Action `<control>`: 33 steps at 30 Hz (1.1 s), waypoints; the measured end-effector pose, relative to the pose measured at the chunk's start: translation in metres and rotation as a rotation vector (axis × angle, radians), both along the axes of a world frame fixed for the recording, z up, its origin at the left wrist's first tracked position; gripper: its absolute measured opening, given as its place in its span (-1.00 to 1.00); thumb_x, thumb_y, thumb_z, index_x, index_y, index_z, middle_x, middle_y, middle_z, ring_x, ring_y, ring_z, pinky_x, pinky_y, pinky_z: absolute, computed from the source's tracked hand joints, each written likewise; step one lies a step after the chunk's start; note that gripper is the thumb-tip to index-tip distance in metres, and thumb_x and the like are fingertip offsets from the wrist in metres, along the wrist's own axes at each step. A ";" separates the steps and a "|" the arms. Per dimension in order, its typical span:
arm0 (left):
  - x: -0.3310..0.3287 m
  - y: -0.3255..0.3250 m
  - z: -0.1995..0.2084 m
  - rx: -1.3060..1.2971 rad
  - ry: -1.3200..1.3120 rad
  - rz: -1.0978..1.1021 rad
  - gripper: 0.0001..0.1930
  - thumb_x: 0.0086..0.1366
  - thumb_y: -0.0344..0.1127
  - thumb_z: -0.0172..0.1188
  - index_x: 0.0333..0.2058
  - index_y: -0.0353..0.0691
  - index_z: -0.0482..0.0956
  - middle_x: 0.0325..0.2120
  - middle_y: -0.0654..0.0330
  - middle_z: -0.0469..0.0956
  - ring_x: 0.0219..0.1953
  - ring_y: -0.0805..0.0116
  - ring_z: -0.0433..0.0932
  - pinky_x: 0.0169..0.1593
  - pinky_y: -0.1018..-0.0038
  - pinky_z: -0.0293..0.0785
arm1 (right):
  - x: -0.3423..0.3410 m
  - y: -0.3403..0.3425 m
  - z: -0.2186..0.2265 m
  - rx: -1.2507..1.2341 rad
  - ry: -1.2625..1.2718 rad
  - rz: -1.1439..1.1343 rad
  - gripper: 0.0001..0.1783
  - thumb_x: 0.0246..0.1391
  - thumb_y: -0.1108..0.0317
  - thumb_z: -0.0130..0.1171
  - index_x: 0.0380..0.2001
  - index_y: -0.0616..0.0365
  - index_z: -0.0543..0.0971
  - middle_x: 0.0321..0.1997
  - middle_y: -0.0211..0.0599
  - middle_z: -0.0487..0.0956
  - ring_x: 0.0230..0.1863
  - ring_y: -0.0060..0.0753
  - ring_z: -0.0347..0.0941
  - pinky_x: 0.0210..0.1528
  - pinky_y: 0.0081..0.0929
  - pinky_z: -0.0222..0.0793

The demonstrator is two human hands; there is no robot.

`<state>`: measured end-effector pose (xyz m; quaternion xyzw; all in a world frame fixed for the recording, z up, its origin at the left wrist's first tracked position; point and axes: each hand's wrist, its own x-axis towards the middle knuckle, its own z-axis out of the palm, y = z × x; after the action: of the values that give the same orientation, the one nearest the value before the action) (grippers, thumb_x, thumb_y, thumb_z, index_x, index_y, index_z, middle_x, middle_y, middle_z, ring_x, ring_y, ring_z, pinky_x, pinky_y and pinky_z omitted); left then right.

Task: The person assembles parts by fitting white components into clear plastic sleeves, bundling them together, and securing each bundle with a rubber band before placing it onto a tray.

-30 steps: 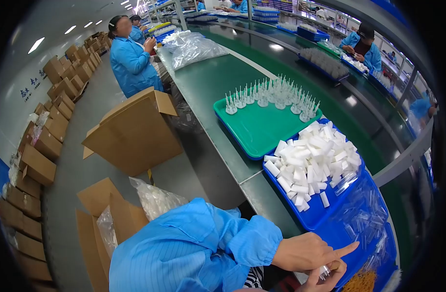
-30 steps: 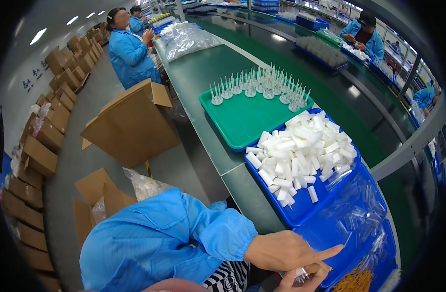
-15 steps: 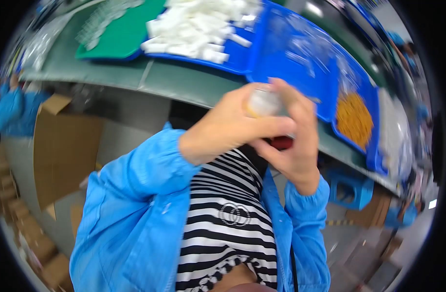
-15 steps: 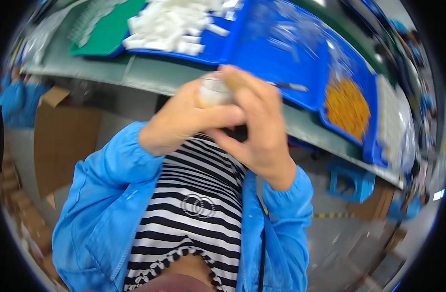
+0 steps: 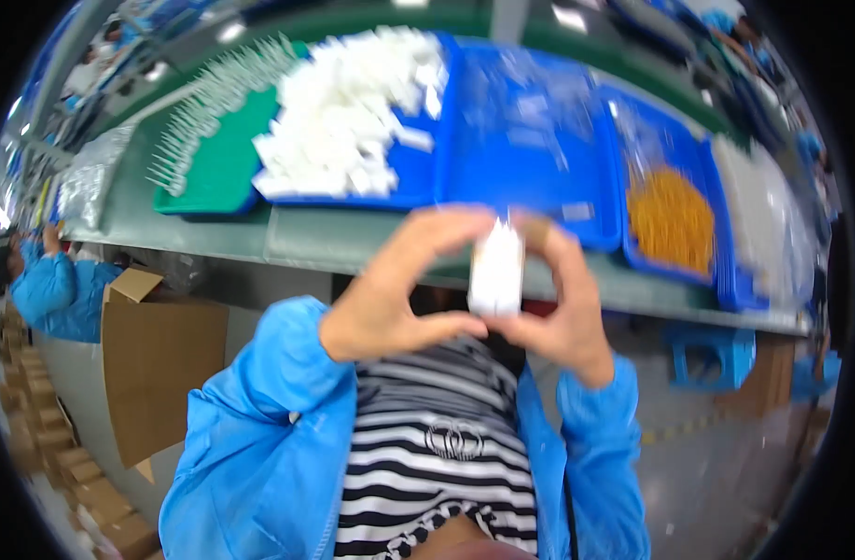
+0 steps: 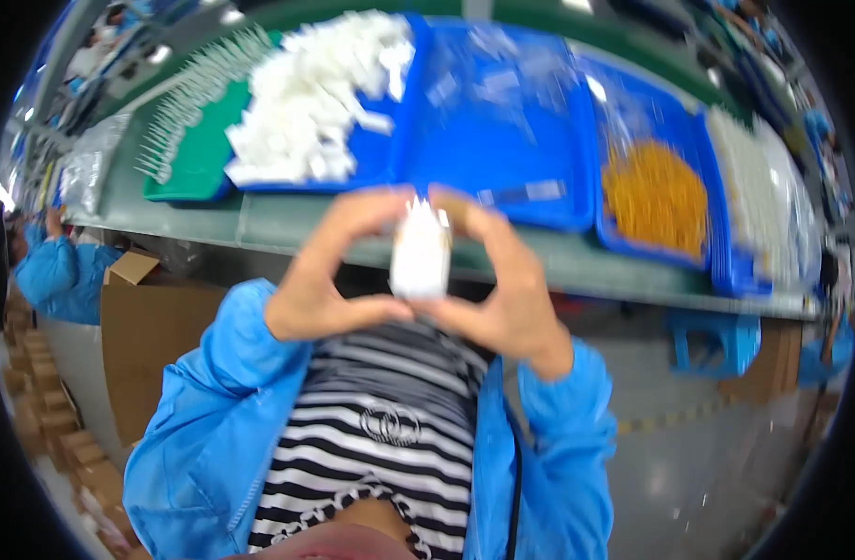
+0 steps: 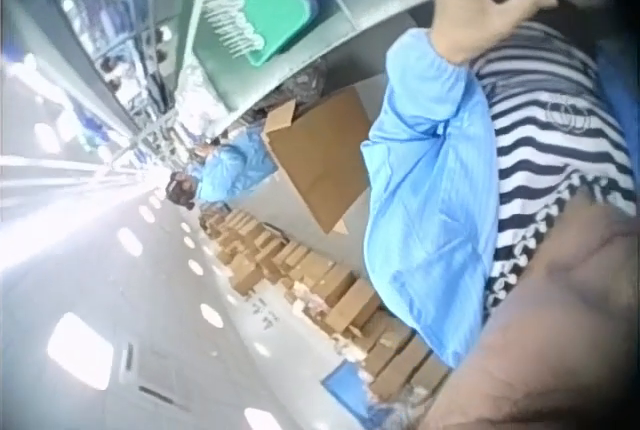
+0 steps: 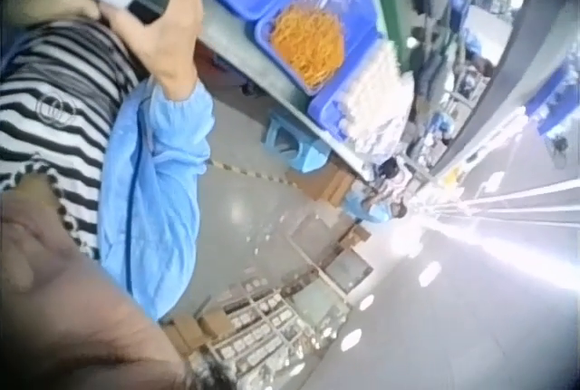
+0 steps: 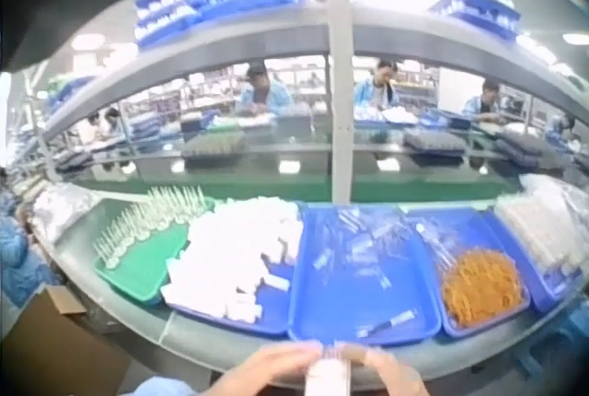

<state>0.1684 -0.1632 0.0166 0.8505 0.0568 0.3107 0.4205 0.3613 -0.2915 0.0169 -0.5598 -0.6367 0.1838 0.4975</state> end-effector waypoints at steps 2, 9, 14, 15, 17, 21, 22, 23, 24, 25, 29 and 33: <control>0.001 0.003 -0.002 -0.151 0.044 -0.013 -0.15 0.01 -0.24 0.56 0.25 -0.24 0.32 0.19 0.04 0.36 0.22 0.13 0.37 0.20 0.27 0.40 | 0.002 0.004 -0.011 -0.055 0.058 0.032 -0.15 -0.23 0.42 0.47 0.22 0.28 0.39 0.20 -0.06 0.49 0.21 -0.14 0.45 0.25 -0.27 0.33; 0.014 0.023 -0.007 -0.175 -0.020 -0.114 -0.23 0.14 -0.31 0.40 0.29 -0.28 0.26 0.14 -0.02 0.35 0.22 0.03 0.32 0.30 0.24 0.24 | 0.014 0.017 0.001 -0.246 0.217 0.133 -0.25 -0.05 0.40 0.44 0.21 0.23 0.35 0.17 -0.09 0.47 0.19 -0.22 0.42 0.27 -0.24 0.30; 0.016 0.048 -0.004 -0.198 -0.017 -0.038 -0.23 0.16 -0.29 0.40 0.30 -0.24 0.25 0.15 -0.02 0.34 0.23 0.03 0.31 0.30 0.26 0.26 | 0.025 0.049 0.013 -0.254 -0.010 0.078 -0.18 -0.10 0.42 0.50 0.23 0.26 0.34 0.19 -0.07 0.48 0.19 -0.22 0.44 0.25 -0.29 0.34; 0.019 0.055 -0.003 -0.249 0.011 -0.064 -0.23 0.16 -0.28 0.41 0.31 -0.25 0.25 0.15 -0.02 0.34 0.22 0.03 0.31 0.29 0.26 0.27 | 0.029 0.054 0.015 -0.288 -0.042 0.055 -0.18 -0.11 0.41 0.51 0.23 0.27 0.35 0.17 -0.08 0.50 0.16 -0.24 0.46 0.23 -0.31 0.36; 0.023 0.064 0.002 -0.270 0.016 -0.072 -0.24 0.16 -0.26 0.42 0.29 -0.27 0.27 0.13 -0.04 0.37 0.18 0.03 0.39 0.24 0.26 0.36 | 0.032 0.064 0.021 -0.290 -0.085 0.016 -0.17 -0.17 0.41 0.55 0.20 0.27 0.40 0.07 -0.11 0.56 0.06 -0.27 0.52 0.17 -0.35 0.41; 0.039 0.076 -0.001 -0.424 -0.009 -0.049 -0.26 0.12 -0.21 0.44 0.23 -0.30 0.33 0.09 -0.02 0.45 0.09 0.03 0.52 0.10 0.26 0.49 | 0.044 0.080 0.036 -0.283 -0.193 -0.034 -0.20 -0.25 0.40 0.60 0.11 0.30 0.46 0.00 -0.13 0.58 0.02 -0.29 0.53 0.11 -0.37 0.43; 0.042 0.081 -0.001 -0.439 -0.008 -0.049 -0.26 0.12 -0.21 0.44 0.23 -0.30 0.33 0.09 -0.02 0.45 0.09 0.03 0.52 0.10 0.26 0.49 | 0.048 0.084 0.035 -0.298 -0.193 -0.033 -0.20 -0.25 0.40 0.60 0.11 0.30 0.46 0.00 -0.13 0.58 0.02 -0.29 0.53 0.11 -0.37 0.43; 0.043 0.082 -0.002 -0.297 -0.048 -0.016 -0.28 0.12 -0.21 0.44 0.21 -0.30 0.35 0.08 -0.01 0.46 0.08 0.02 0.52 0.09 0.26 0.49 | 0.051 0.084 0.033 -0.221 -0.239 -0.021 -0.20 -0.28 0.38 0.61 0.09 0.30 0.47 -0.03 -0.14 0.58 0.01 -0.30 0.52 0.12 -0.36 0.42; 0.043 0.082 -0.003 -0.153 -0.086 0.019 -0.29 0.11 -0.21 0.43 0.19 -0.30 0.37 0.06 0.00 0.47 0.07 0.02 0.52 0.07 0.26 0.50 | 0.055 0.084 0.031 -0.143 -0.282 -0.006 -0.20 -0.31 0.36 0.62 0.07 0.30 0.48 -0.05 -0.16 0.59 0.01 -0.30 0.52 0.12 -0.36 0.41; 0.043 0.081 0.000 -0.142 -0.073 0.025 -0.33 0.10 -0.22 0.42 0.16 -0.28 0.40 0.04 0.00 0.49 0.06 -0.01 0.51 0.09 0.24 0.47 | 0.060 0.080 0.024 -0.134 -0.293 0.000 -0.16 -0.31 0.35 0.61 0.10 0.30 0.45 -0.01 -0.14 0.56 0.02 -0.28 0.50 0.16 -0.33 0.37; 0.036 0.072 -0.007 -0.134 -0.098 0.048 -0.33 0.05 -0.24 0.38 0.15 -0.23 0.39 0.04 0.02 0.45 0.08 -0.02 0.45 0.10 0.23 0.41 | 0.047 0.066 0.010 -0.348 -0.081 -0.001 -0.05 -0.30 0.45 0.56 0.23 0.29 0.32 0.12 -0.06 0.47 0.10 -0.23 0.45 0.25 -0.29 0.32; 0.032 0.065 -0.016 -0.254 -0.080 -0.002 -0.26 0.13 -0.31 0.37 0.27 -0.28 0.25 0.21 -0.08 0.30 0.22 -0.05 0.36 0.23 0.22 0.35 | 0.044 0.071 0.012 -0.361 -0.094 0.032 0.02 -0.35 0.40 0.61 0.26 0.24 0.34 0.14 -0.10 0.48 0.15 -0.23 0.44 0.25 -0.31 0.32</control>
<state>0.2000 -0.0985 0.0005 0.7774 0.0780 0.3342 0.5272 0.4050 -0.2204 0.0292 -0.6378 -0.6246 0.2765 0.3558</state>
